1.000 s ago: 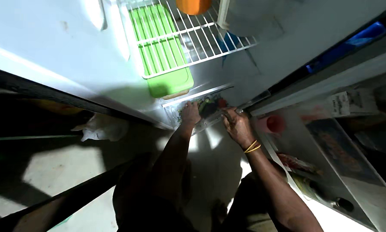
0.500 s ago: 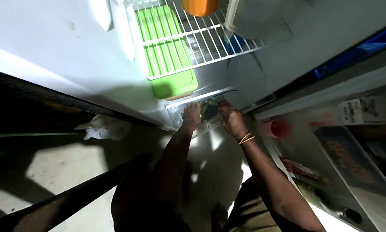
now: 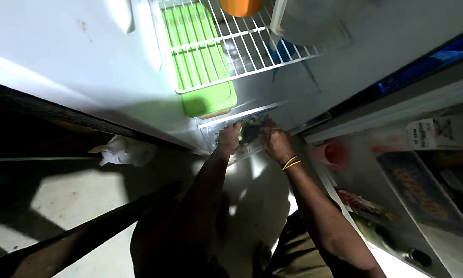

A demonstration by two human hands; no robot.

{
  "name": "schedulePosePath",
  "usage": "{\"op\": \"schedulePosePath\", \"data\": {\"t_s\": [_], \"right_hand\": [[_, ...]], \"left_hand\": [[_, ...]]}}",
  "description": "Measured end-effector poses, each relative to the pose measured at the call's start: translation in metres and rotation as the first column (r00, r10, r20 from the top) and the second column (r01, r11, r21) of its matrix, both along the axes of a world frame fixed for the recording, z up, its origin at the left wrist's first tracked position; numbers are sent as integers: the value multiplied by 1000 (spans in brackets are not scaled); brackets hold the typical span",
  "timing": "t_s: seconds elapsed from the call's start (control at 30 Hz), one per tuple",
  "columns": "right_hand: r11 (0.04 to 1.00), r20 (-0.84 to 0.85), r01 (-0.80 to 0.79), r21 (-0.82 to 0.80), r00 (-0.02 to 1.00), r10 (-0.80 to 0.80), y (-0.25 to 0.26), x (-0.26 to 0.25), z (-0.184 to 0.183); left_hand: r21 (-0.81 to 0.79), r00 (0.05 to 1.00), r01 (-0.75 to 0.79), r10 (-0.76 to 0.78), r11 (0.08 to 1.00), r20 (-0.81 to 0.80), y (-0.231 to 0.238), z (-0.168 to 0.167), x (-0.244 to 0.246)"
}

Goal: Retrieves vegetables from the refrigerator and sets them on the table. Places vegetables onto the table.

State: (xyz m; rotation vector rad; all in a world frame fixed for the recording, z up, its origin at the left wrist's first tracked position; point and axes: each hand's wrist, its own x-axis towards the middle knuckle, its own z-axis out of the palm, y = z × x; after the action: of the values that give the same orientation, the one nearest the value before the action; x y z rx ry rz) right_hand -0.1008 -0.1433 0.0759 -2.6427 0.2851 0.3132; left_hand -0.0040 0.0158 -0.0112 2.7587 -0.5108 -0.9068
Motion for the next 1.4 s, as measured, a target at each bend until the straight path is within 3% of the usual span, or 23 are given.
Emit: {"op": "schedulePosePath", "data": {"t_s": [0.23, 0.4, 0.53, 0.67, 0.73, 0.83, 0.93, 0.97, 1.07, 1.13, 1.2, 1.27, 1.4], "right_hand": [[999, -83, 31, 11, 996, -30, 1, 8, 5], [986, -44, 99, 132, 995, -94, 3, 14, 16], [973, -142, 107, 206, 987, -79, 8, 24, 19], [932, -72, 133, 338, 991, -116, -2, 8, 20], [814, -47, 210, 542, 974, -220, -2, 0, 19], [472, -84, 243, 848, 940, -332, 9, -14, 33], [113, -97, 164, 980, 889, -448, 32, -22, 50], [49, -96, 138, 989, 867, -489, 36, -23, 54], [50, -55, 103, 993, 815, -577, 33, -27, 60], [36, -34, 71, 997, 790, -613, 28, -33, 56], [23, -45, 80, 997, 752, -658, 17, -46, 51], [-10, -81, 101, 995, 734, -674, 4, -68, 47], [-120, -212, 179, 977, 699, -683, -13, -130, 46]], "left_hand": [[14, 996, 91, -91, 996, -10, 0, 37, 0], [-46, 992, 128, -129, 991, -10, -2, 71, -10], [-79, 995, 90, -93, 993, -34, -2, 81, -15], [-156, 997, 82, -81, 984, 10, 3, 95, -15], [-285, 997, 74, -69, 956, 28, -1, 119, -15], [-503, 997, -55, 24, 863, -67, -15, 162, -13], [-685, 958, -274, 133, 675, -252, -34, 180, -19], [-714, 943, -325, 153, 620, -296, -44, 181, -24], [-745, 893, -436, 144, 505, -425, -66, 187, -42], [-796, 912, -387, 63, 466, -406, -77, 199, -50], [-814, 972, -206, 19, 544, -234, -87, 202, -59], [-741, 985, -103, -37, 664, -169, -87, 207, -78], [-758, 994, 14, -94, 652, -62, -105, 170, -131]]}}
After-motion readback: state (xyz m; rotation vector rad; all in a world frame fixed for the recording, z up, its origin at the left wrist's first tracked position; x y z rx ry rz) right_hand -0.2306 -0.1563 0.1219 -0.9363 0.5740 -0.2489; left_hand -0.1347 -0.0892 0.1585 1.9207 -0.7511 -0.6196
